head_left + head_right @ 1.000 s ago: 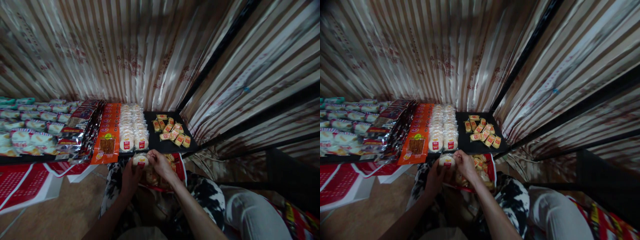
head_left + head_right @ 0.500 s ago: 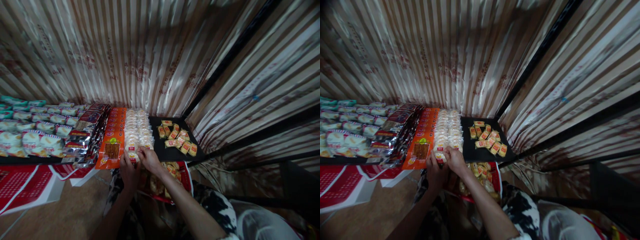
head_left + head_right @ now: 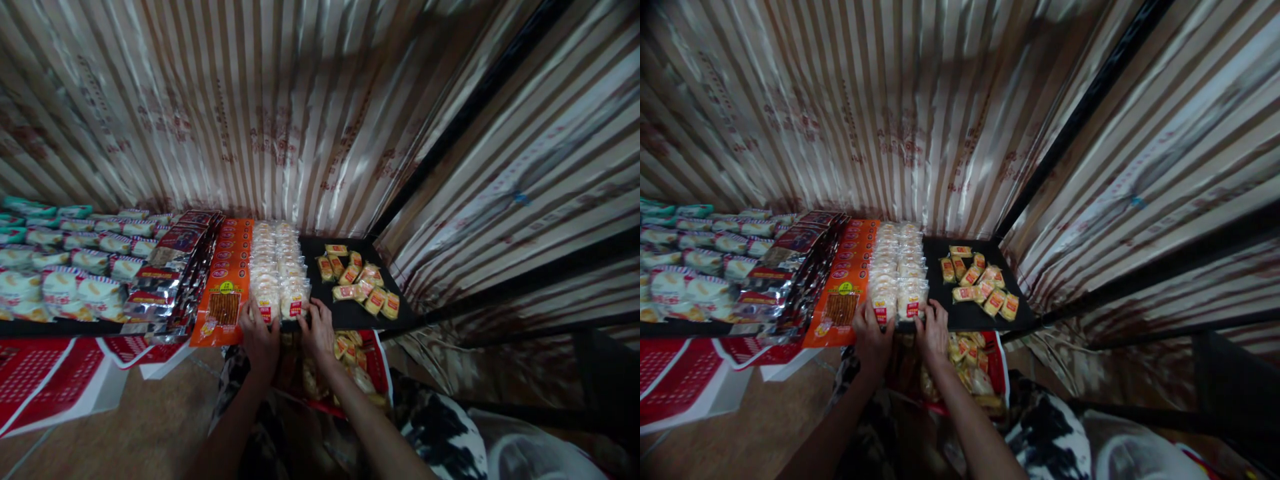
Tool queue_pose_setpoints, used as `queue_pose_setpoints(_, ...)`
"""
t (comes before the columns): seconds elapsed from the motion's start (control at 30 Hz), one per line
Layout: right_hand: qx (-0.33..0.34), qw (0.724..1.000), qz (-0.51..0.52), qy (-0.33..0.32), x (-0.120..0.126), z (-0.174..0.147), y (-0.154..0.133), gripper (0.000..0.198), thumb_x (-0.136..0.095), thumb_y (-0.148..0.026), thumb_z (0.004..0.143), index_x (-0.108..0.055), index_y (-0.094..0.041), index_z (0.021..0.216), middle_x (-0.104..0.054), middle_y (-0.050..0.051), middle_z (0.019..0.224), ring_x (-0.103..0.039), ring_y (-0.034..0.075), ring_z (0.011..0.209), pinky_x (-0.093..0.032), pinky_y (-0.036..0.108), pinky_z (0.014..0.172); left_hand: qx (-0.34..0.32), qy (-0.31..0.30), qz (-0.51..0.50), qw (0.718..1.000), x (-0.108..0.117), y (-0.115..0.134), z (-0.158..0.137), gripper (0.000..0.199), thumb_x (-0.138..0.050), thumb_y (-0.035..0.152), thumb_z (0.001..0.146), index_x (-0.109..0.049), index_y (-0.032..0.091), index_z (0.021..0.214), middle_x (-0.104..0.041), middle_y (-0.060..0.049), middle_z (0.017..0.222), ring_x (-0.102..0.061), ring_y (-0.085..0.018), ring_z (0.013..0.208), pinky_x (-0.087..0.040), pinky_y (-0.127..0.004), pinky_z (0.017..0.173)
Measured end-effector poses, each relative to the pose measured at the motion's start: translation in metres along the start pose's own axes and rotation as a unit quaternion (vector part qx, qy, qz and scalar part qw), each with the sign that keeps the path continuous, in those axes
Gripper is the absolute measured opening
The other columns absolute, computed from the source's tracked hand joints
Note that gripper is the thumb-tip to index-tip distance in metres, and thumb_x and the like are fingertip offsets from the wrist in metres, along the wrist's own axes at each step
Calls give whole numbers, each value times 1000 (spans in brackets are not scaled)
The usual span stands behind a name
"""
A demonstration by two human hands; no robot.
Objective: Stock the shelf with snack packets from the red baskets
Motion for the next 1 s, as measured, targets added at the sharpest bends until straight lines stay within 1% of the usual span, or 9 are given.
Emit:
queue_pose_setpoints(0.07,-6,1000,-1,-6,-4,1,3,19,-48,-32,86,-58,-21,98,-52,10,115,-46,23,109,-41,39,92,2,-5,-4,1000,-1,-1,2,62,-50,33,83,-29,11,138,-39,-19,129,-38,-31,120,-36,-49,99)
queue_pose_setpoints(0.2,-15,1000,-14,-21,-8,4,0,19,-47,-35,86,-58,-22,95,-54,9,110,-48,23,103,-42,37,88,2,-20,-9,1000,-1,0,6,62,-49,32,83,-29,10,138,-40,-19,128,-39,-31,119,-37,-48,98)
queue_pose_setpoints(0.3,-16,999,-31,-19,-9,7,-4,21,-46,-35,87,-58,-21,97,-56,10,107,-49,23,100,-42,35,86,4,-24,-15,1000,0,2,10,62,-49,31,82,-29,11,137,-41,-19,127,-40,-31,119,-38,-48,97)
queue_pose_setpoints(0.5,-21,998,-61,-25,-9,10,-9,19,-46,-35,87,-57,-21,93,-57,9,102,-50,21,92,-41,33,82,0,-26,-5,1000,-1,3,15,62,-51,28,81,-30,12,137,-40,-18,127,-40,-32,118,-40,-46,95)
queue_pose_setpoints(0.67,-24,997,-72,-28,-9,13,-12,20,-46,-36,87,-57,-21,93,-58,10,100,-49,22,92,-41,33,82,-1,-30,3,1000,-3,1,17,64,-51,30,82,-29,11,138,-39,-19,127,-39,-31,119,-38,-45,97)
queue_pose_setpoints(0.77,-24,998,-47,-26,-9,12,-10,20,-46,-35,87,-58,-20,94,-57,10,103,-50,22,96,-41,34,85,-10,-33,-1,999,-3,-2,15,66,-50,34,83,-27,9,138,-38,-20,129,-37,-32,122,-37,-46,99)
queue_pose_setpoints(0.9,4,999,30,9,-7,-5,-4,20,-45,-30,86,-58,-20,97,-52,12,117,-48,23,108,-40,38,93,-19,-31,-18,999,-2,-7,10,71,-51,42,82,-24,10,140,-34,-21,134,-33,-34,126,-33,-49,102)
queue_pose_setpoints(1.0,3,997,69,40,1,-32,10,20,-40,-25,86,-57,-20,95,-52,12,117,-48,22,111,-40,39,94,-22,-40,-17,999,0,-10,8,75,-51,46,82,-23,8,140,-29,-23,139,-29,-35,129,-31,-50,104)
Point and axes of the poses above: each hand's wrist, its own z-axis towards the middle knuckle, its own x-axis out of the back of the hand, y = z × x, the point moved 2 cm from there along z, towards the middle knuckle
